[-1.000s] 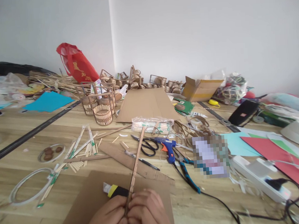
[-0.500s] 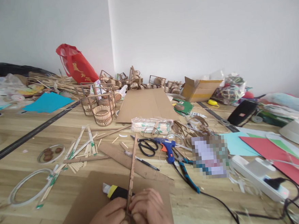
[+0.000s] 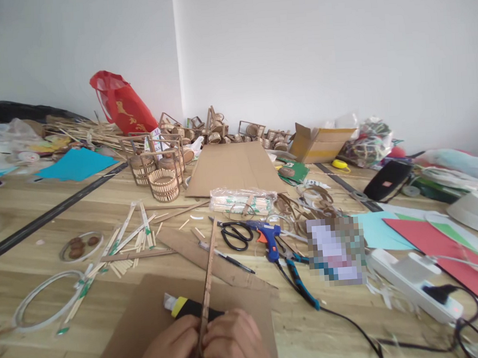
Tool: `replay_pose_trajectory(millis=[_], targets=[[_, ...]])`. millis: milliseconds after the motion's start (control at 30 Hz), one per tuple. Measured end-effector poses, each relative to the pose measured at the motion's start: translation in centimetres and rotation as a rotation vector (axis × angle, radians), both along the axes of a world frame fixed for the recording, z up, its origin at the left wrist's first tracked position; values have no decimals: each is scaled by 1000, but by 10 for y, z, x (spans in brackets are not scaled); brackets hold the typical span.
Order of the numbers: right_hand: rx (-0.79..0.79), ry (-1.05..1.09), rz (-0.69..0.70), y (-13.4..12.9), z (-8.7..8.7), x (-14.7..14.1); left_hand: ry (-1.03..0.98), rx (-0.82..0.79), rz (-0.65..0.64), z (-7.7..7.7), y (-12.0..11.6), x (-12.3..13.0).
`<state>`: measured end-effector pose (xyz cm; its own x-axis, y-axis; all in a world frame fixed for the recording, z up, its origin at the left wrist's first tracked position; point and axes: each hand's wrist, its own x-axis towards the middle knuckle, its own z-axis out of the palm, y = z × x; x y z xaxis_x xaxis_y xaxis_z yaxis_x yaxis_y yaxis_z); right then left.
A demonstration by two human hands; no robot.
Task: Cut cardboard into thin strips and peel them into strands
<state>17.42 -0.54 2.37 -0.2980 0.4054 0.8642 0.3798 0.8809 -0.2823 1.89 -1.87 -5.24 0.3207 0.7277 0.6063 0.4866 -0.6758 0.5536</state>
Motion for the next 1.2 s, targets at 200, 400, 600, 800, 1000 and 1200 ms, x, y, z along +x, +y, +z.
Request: replay_pose_trajectory(millis=[200,400,600,800,1000,1200], targets=[[55,97,-48,4,-11,-6,-45,33,-8,7,1,2],[-88,-120,4,2,4,8,-84,21,-52,11,3,1],[-11,-149,-14,4,4,13,-103,71,-9,5,3,5],[-35,-228,-8,6,-1,20,-87,64,-13,3,2,4],[-83,-222,29,7,-2,22,-57,87,-21,3,5,4],[-95,-151,89,8,-7,20,-102,93,-34,1,4,4]])
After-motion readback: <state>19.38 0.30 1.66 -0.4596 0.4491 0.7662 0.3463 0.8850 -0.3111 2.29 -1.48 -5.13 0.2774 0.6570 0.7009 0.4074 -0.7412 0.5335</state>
